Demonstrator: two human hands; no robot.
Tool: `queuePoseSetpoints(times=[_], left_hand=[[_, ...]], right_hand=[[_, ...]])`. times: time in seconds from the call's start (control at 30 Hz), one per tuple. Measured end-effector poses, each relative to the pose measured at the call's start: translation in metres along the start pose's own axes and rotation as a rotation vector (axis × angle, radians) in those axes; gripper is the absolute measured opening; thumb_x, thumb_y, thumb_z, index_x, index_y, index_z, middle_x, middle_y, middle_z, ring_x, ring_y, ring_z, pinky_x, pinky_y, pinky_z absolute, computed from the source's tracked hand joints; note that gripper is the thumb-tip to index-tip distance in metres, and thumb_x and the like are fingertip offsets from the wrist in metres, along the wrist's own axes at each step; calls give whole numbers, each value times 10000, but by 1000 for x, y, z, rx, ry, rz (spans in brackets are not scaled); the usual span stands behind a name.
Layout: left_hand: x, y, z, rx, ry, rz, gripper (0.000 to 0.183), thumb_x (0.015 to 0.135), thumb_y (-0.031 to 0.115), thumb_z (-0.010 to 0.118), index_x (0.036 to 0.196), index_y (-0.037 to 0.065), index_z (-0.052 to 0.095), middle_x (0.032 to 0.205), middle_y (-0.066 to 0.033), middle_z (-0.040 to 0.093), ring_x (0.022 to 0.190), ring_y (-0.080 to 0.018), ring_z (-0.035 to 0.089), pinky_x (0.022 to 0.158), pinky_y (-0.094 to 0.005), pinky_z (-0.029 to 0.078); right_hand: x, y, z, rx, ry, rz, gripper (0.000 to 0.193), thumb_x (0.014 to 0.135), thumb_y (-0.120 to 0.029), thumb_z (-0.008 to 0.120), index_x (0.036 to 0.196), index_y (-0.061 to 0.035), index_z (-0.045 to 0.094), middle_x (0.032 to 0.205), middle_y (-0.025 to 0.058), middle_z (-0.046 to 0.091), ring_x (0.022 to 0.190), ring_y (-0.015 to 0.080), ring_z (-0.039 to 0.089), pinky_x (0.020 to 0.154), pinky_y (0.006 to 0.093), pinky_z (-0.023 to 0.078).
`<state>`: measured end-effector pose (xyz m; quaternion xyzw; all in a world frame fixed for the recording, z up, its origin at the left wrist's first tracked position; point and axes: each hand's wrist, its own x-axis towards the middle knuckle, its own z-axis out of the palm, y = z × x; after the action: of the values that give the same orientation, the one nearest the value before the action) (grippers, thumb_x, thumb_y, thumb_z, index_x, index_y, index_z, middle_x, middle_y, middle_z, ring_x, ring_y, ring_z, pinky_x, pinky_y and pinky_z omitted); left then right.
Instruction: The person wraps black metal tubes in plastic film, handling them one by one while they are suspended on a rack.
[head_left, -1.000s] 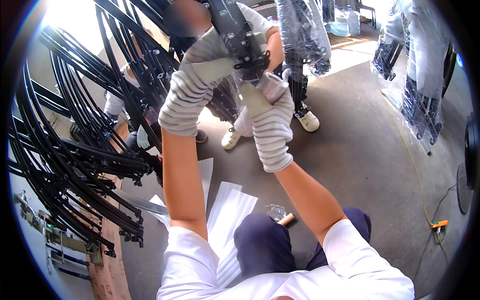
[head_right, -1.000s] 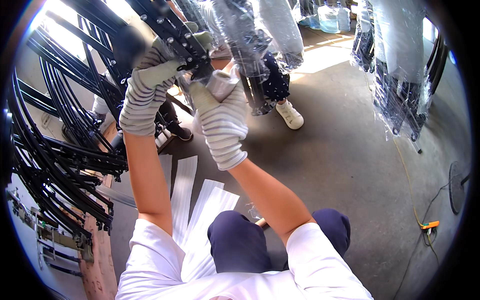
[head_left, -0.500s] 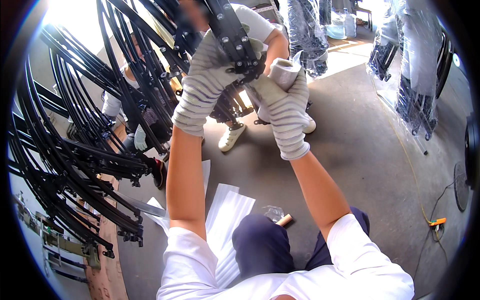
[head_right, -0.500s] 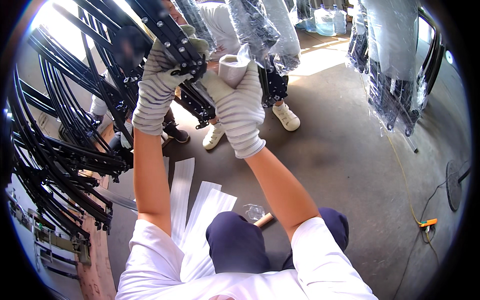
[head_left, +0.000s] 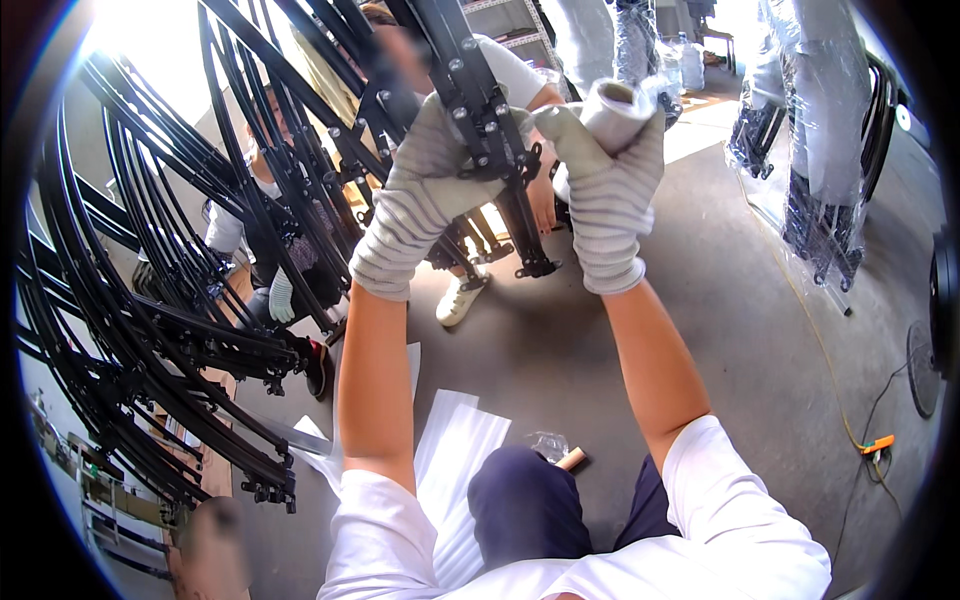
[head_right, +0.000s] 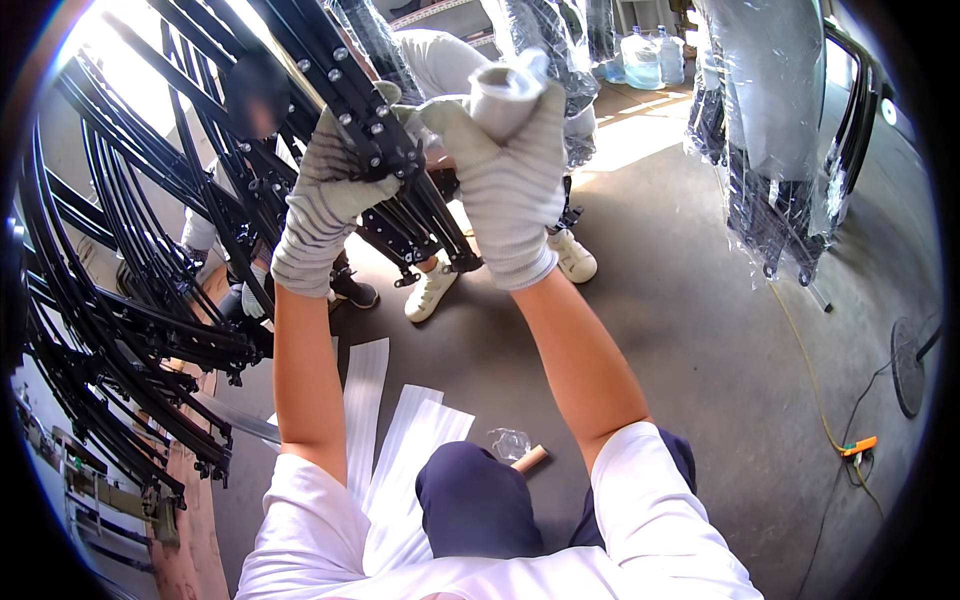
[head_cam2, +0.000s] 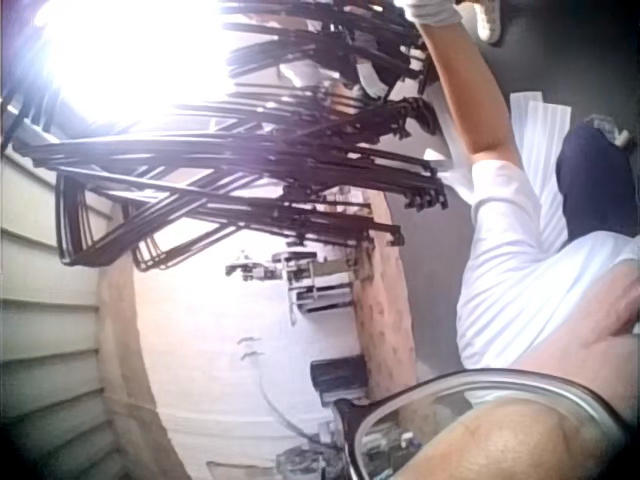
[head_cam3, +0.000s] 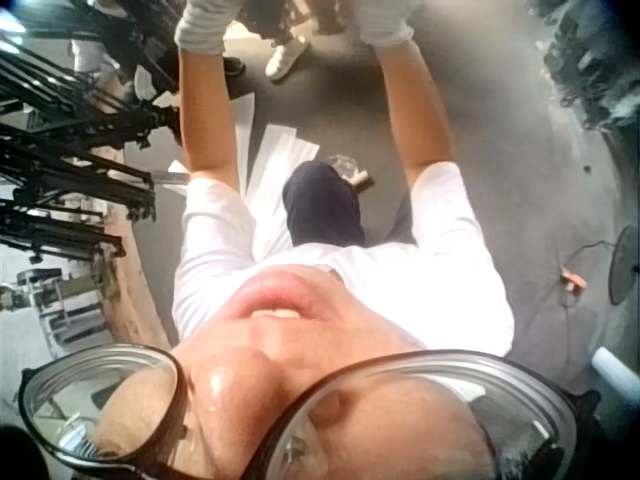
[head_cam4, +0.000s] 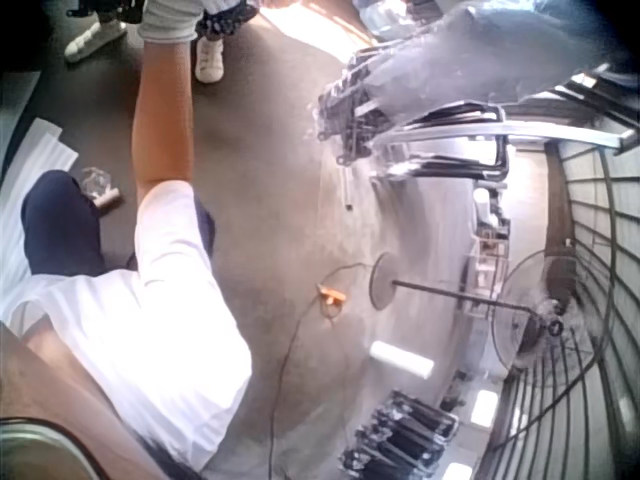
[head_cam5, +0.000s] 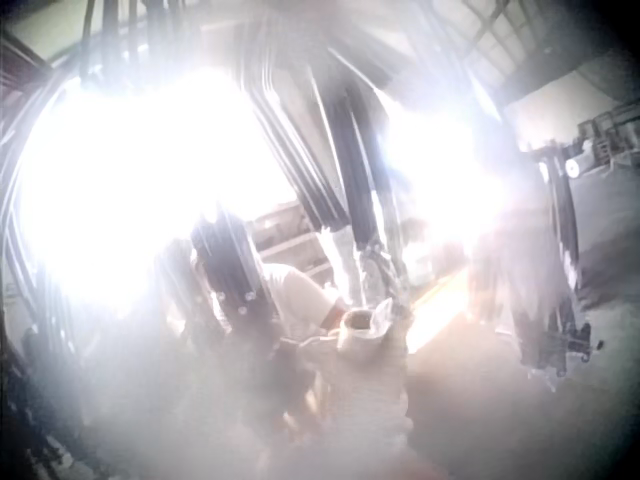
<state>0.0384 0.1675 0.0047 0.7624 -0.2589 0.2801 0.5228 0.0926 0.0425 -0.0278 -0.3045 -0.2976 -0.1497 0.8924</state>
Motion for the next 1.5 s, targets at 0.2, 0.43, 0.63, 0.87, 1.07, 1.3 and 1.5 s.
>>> queuePoseSetpoints(times=[0.2,0.43,0.63,0.87,1.07,1.3,1.5], left_hand=[[-11,-4,-6,-404,-33,65,564,658,-92,577,1172,21,375,989,-84,544,913,-187,543,771,-295,480],[-15,22,18,-250,169,-120,509,722,-68,452,1211,49,371,949,-96,556,845,-196,564,737,-274,476],[-21,38,26,195,295,-222,490,736,-51,457,1209,48,378,926,-89,557,804,-173,558,740,-244,450],[-11,50,48,1043,481,87,484,781,-21,444,1243,77,339,925,-108,482,783,-153,517,719,-226,437],[1,31,51,1130,712,223,409,772,10,467,1163,42,350,984,-155,497,846,-159,541,648,-239,476],[5,37,40,106,465,-300,332,741,-4,501,1039,44,363,774,-18,478,676,-82,477,557,-180,426],[-13,-6,-4,1038,357,127,333,635,74,614,919,35,444,759,-75,499,652,-176,514,555,-226,438]], right_hand=[[19,-5,12,-714,-205,-142,566,625,-201,685,996,-12,302,811,150,530,650,220,550,577,283,446],[59,17,26,115,-571,-258,480,713,-164,649,1121,-34,432,969,55,538,891,146,531,779,256,446],[65,18,33,460,-729,95,428,708,-96,638,1088,-36,449,918,55,554,800,103,557,692,196,486],[61,15,27,693,-692,456,300,753,-100,588,1017,-38,459,825,74,589,641,110,593,531,186,513],[62,19,28,715,-700,452,263,768,-140,582,975,-3,496,792,82,594,634,107,591,529,196,509],[57,-5,16,634,-649,578,350,695,-215,665,941,0,539,767,65,595,630,113,586,547,202,507],[47,5,39,-94,-649,-96,336,622,-192,702,874,-3,586,690,36,590,606,72,556,518,187,472]])
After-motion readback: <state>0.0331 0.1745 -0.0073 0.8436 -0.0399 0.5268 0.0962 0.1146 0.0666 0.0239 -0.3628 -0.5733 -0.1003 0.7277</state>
